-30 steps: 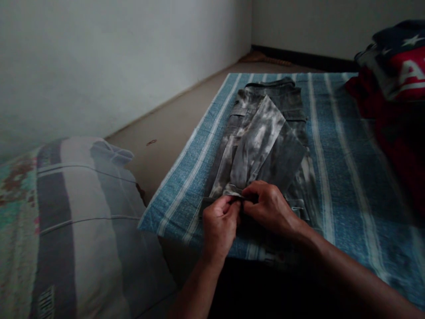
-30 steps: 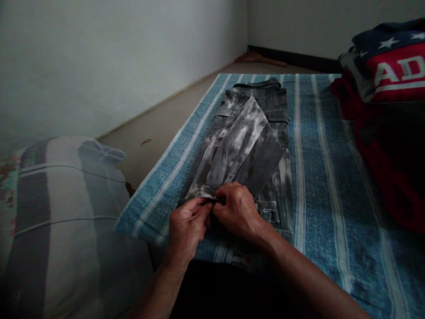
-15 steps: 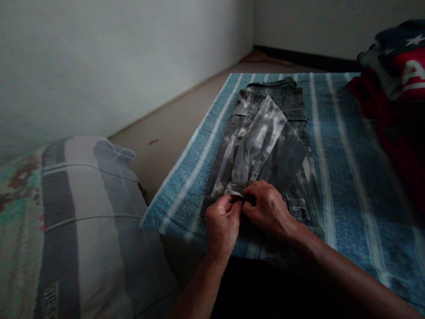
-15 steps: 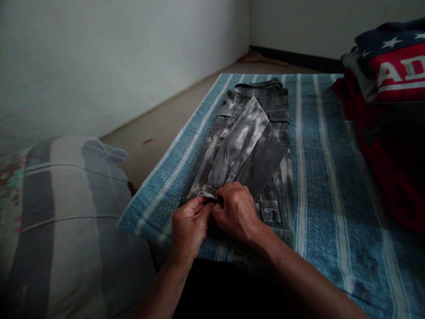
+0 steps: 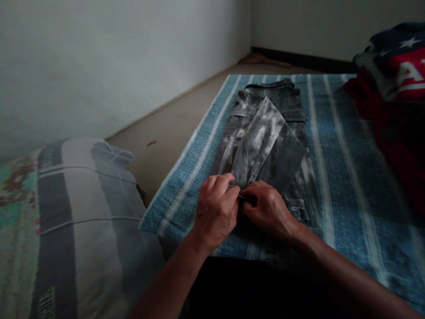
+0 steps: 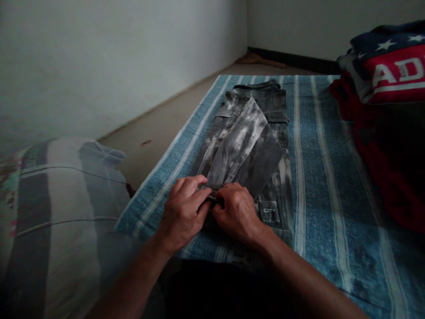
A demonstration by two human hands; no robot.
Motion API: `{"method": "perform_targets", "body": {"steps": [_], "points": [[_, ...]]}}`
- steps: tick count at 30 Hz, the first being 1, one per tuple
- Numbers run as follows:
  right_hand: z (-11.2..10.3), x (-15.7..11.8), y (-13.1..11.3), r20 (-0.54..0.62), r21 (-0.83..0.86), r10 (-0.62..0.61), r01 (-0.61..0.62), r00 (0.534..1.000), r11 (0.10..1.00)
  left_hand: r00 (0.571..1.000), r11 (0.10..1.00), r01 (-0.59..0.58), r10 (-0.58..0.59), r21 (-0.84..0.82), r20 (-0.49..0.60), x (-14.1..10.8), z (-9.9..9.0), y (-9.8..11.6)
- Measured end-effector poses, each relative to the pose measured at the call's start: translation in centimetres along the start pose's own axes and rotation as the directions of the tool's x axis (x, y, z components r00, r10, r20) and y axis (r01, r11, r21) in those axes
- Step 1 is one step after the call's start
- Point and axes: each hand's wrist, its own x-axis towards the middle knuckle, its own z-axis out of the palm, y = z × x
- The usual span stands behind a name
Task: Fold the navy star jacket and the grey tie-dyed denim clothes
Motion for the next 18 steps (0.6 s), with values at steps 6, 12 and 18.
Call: {"method": "perform_targets", "body": {"steps": [6, 12, 18], "points": [[0.1, -0.1, 0.0, -0.015, 0.007, -0.014, 0.014, 1.000, 1.000, 0.975, 0.982, -0.087, 0.118, -0.167, 0.187, 1.1, -0.4, -1.4], [0.2, -0.3, 0.3, -0.051, -0.029, -0.036, 0.035, 0.998, 0.999, 0.963, 0.977, -0.069, 0.119, -0.204, 0.243, 1.3, -0.3, -2.0], [0.0, -0.4, 0.0, -0.005, -0.155, -0.058, 0.056, 0.998, 0.986, 0.954, 0.972, -0.066, 0.128, -0.227, 0.272, 1.3, -0.2, -2.3]]}}
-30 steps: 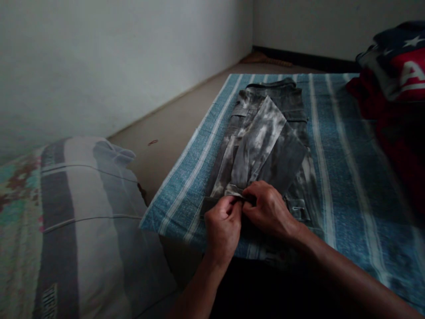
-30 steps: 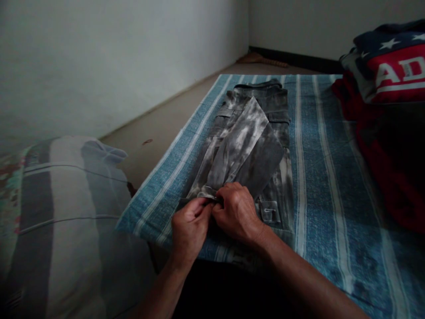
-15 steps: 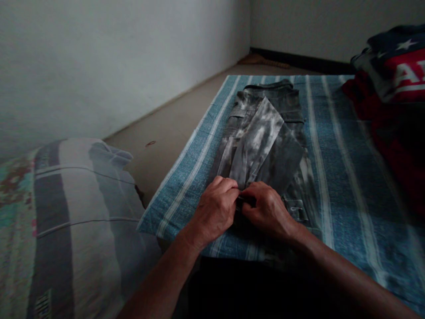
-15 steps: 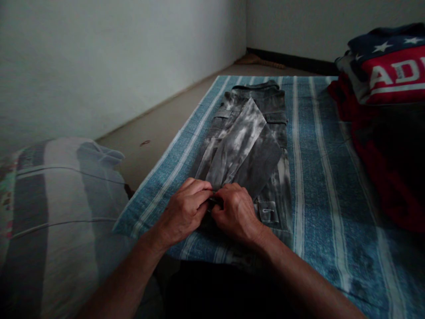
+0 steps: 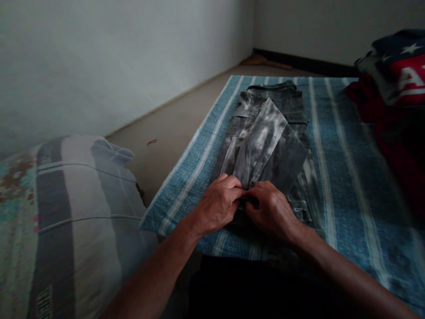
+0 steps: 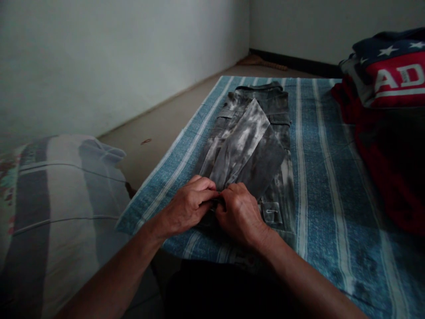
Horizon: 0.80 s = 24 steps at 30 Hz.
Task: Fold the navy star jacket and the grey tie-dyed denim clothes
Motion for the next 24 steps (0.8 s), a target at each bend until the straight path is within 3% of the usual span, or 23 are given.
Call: {"method": "perform_targets", "body": {"steps": [8, 18, 24], "points": [[0.4, -0.1, -0.5, -0.012, -0.145, -0.068, 0.066, 0.998, 0.987, 0.995, 0.989, 0.057, -0.045, -0.134, 0.091, 0.8, 0.4, -1.0], [0.0, 0.5, -0.8, 0.046, 0.026, 0.102, -0.103, 0.994, 0.994, 0.982, 0.960, 0.143, -0.108, -0.240, 0.154, 1.7, 0.4, -1.5], [0.2, 0.4, -1.0, 0.011, 0.036, 0.104, -0.104, 0.995, 0.994, 0.978, 0.954, 0.141, -0.094, -0.264, 0.184, 2.1, 0.4, -1.7]]}}
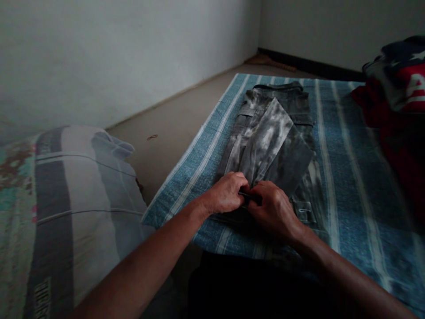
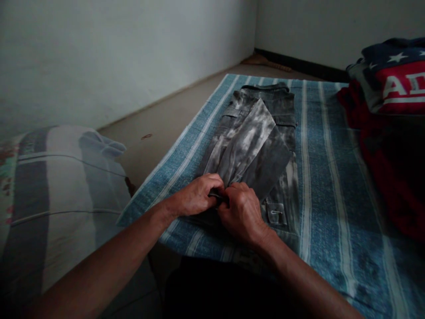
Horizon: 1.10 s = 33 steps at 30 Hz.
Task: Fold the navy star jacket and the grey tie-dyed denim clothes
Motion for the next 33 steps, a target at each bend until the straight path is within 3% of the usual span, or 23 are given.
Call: {"method": "perform_targets", "body": {"steps": [7, 12, 18, 20, 26, 30, 33], "points": [[0.2, 0.0, 0.6, -0.041, 0.039, -0.041, 0.043, 0.998, 0.998, 1.000, 0.999, -0.002, 0.002, -0.034, -0.008, 0.0, 0.1, -0.4], [-0.4, 0.3, 1.0, -0.018, 0.157, 0.024, -0.021, 1.000, 0.987, 1.000, 0.998, -0.011, 0.012, -0.056, 0.020, 0.1, -0.2, -0.7], [0.0, -0.3, 1.3, -0.131, 0.283, 0.111, -0.070, 0.985, 0.956, 1.000, 0.989, 0.011, -0.011, -0.149, 0.000, -0.2, -0.5, -1.0], [0.1, -0.8, 1.4, -0.187, 0.304, 0.070, -0.010, 0.980, 0.953, 0.999, 0.984, 0.028, -0.035, -0.174, -0.041, -0.4, -0.5, -1.0], [0.3, -1.9, 2.0, -0.260, 0.196, -0.220, 0.275, 0.940, 0.941, 0.979, 0.957, 0.117, -0.156, -0.267, -0.130, -0.7, -0.2, -0.8], [1.1, -2.3, 2.5, -0.263, 0.057, -0.290, 0.315, 0.920, 0.948, 0.944, 0.933, 0.190, -0.259, -0.305, -0.206, -0.7, -0.2, -0.7], [1.7, -2.6, 2.9, -0.259, -0.069, -0.353, 0.347, 0.899, 0.935, 0.888, 0.873, 0.222, -0.365, -0.434, -0.280, -1.0, 0.0, -0.8]]}}
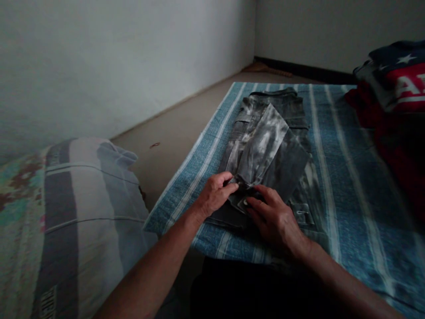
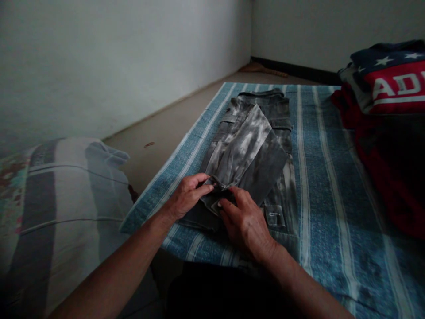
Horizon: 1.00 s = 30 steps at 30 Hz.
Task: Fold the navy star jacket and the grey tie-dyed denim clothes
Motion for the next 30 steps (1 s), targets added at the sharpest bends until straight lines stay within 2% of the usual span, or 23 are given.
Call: {"method": "perform_targets", "body": {"steps": [4, 7, 12, 16, 27, 30], "points": [[0.3, -0.4, 0.0, 0.003, -0.147, -0.101, 0.100, 0.995, 0.984, 0.985, 0.984, 0.064, -0.089, -0.165, -0.149, -0.6, 0.1, -0.7], [0.2, -0.3, -0.3, 0.030, -0.189, -0.139, 0.142, 0.990, 0.972, 0.975, 0.967, 0.086, -0.131, -0.239, -0.180, -0.9, 0.1, -1.2], [0.0, 0.1, -0.7, 0.013, -0.179, -0.163, 0.163, 0.987, 0.970, 0.948, 0.958, 0.103, -0.176, -0.268, -0.264, -1.1, 0.1, -1.3], [-0.1, 0.2, -0.8, 0.009, -0.176, -0.157, 0.156, 0.988, 0.972, 0.941, 0.949, 0.124, -0.205, -0.291, -0.268, -0.9, 0.2, -1.2], [0.0, -0.2, -0.6, 0.026, -0.146, -0.137, 0.139, 0.990, 0.979, 0.939, 0.966, 0.154, -0.209, -0.210, -0.273, -1.1, 0.2, -0.9], [0.1, -0.2, -0.6, 0.021, -0.142, -0.129, 0.131, 0.991, 0.981, 0.950, 0.961, 0.135, -0.194, -0.241, -0.243, -1.1, 0.1, -0.7]]}}
